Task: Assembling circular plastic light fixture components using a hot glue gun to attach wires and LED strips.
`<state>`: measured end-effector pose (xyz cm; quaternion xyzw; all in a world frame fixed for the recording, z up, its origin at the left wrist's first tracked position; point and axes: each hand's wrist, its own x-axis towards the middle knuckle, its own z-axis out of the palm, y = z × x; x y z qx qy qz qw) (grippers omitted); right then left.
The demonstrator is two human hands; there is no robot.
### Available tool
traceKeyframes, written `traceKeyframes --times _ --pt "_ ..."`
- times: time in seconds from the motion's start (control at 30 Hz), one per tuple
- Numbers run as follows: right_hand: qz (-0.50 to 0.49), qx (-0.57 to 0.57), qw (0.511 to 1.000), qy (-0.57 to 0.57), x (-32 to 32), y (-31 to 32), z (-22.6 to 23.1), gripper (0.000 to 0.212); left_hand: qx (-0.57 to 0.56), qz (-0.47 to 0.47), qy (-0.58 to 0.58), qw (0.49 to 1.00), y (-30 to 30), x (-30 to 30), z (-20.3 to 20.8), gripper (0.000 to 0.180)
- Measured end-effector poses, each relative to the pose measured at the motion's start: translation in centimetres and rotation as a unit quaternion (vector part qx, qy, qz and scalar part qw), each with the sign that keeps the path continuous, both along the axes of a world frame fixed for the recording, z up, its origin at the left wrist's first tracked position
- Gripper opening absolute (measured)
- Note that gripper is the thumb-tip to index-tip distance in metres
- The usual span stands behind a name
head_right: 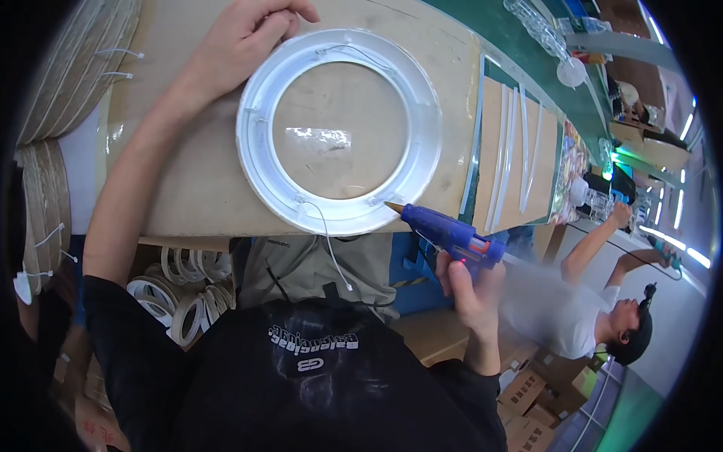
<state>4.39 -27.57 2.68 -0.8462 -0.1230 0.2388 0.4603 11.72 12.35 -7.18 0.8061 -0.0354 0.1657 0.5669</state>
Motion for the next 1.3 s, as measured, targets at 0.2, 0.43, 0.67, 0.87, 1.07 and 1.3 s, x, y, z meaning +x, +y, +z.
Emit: traceKeyframes --times 0.2,0.43,0.67,0.87,1.07,1.3 --pt "0.027 -0.024 0.999 -0.007 -0.2 0.3 -0.6 0.029 -0.001 0.002 -0.013 1.000 -0.3 0.0 -0.1 0.024" --pt "0.018 -0.024 1.000 -0.009 -0.3 0.7 -0.5 0.028 0.002 -0.004 -0.019 1.000 -0.1 0.1 -0.4 0.024" --pt "0.026 -0.039 0.999 -0.021 -0.3 0.5 -0.4 0.028 0.013 0.001 -0.029 0.999 -0.1 0.3 -0.5 0.025" --pt "0.026 -0.038 0.999 -0.024 -0.2 0.6 -0.3 0.028 0.023 -0.003 -0.042 0.999 0.1 0.4 -0.7 0.025" --pt "0.017 -0.036 0.999 -0.017 -0.4 0.8 -0.2 0.027 0.013 0.002 -0.039 0.999 0.0 0.1 -0.5 0.025" --pt "0.016 -0.045 0.999 -0.010 -0.5 0.0 -0.1 0.027 0.021 0.002 -0.040 0.999 -0.2 0.4 -0.4 0.024"
